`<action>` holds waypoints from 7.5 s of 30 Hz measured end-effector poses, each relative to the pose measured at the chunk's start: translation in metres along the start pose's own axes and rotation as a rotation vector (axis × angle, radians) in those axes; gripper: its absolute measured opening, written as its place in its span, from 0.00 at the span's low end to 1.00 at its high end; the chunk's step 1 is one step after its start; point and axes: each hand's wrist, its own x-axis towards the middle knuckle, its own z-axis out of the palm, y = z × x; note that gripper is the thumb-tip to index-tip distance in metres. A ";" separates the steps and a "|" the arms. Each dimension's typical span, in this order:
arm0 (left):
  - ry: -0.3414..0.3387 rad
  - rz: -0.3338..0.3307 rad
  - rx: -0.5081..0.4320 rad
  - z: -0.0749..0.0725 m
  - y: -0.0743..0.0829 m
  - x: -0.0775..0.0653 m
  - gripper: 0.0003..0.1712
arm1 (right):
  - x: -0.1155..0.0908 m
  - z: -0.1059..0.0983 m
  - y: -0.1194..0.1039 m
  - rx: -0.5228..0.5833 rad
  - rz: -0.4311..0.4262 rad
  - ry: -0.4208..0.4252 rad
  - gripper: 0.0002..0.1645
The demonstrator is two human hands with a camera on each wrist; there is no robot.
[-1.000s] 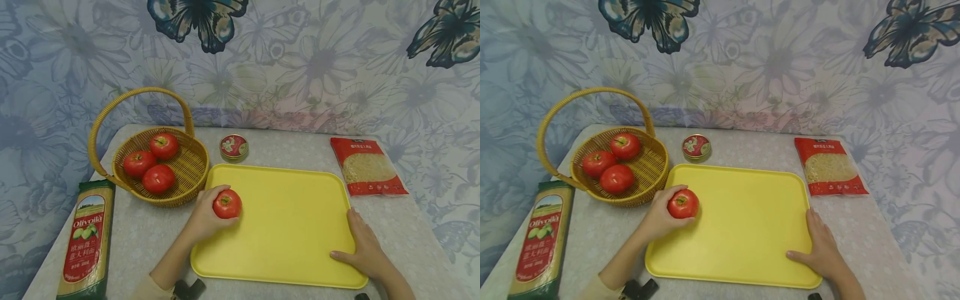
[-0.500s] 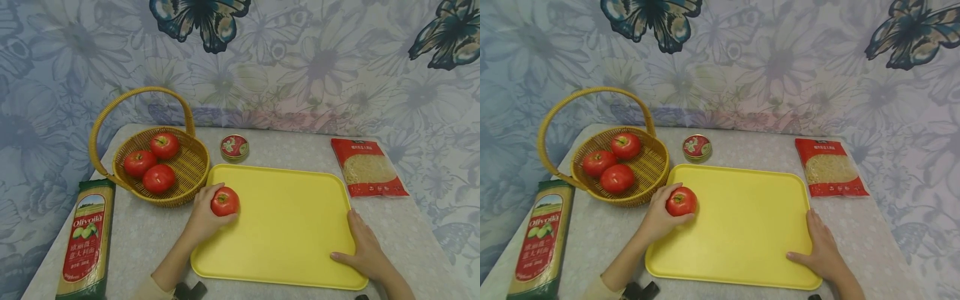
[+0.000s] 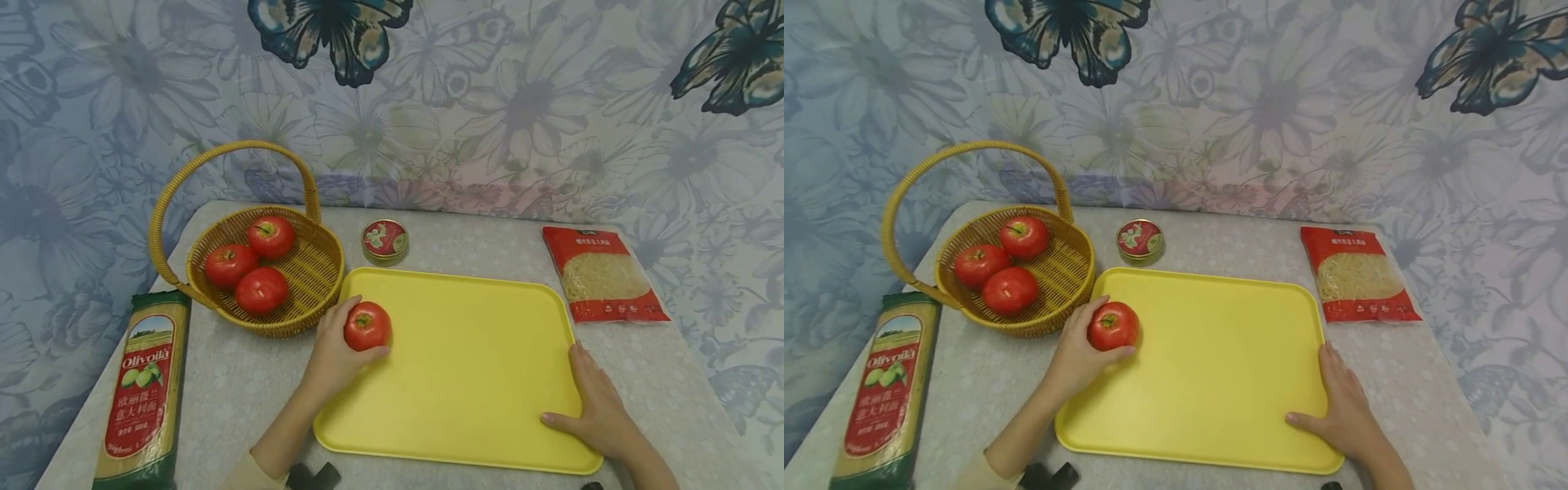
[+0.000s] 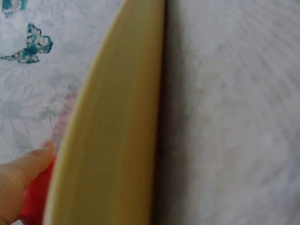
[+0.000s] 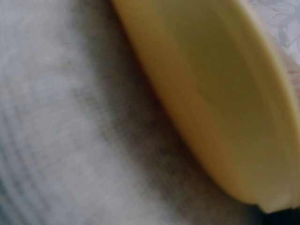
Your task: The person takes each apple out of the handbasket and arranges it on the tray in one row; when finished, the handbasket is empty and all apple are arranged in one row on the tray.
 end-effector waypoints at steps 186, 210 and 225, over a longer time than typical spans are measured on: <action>0.174 0.048 0.211 -0.127 0.002 0.054 0.61 | -0.002 0.001 0.002 0.033 0.036 -0.015 0.76; -0.110 0.113 -0.055 -0.083 0.067 0.028 0.49 | -0.001 0.001 0.001 0.030 0.038 -0.009 0.76; -0.285 0.166 -0.085 -0.040 0.087 0.020 0.48 | 0.000 0.001 0.001 0.032 0.008 0.013 0.75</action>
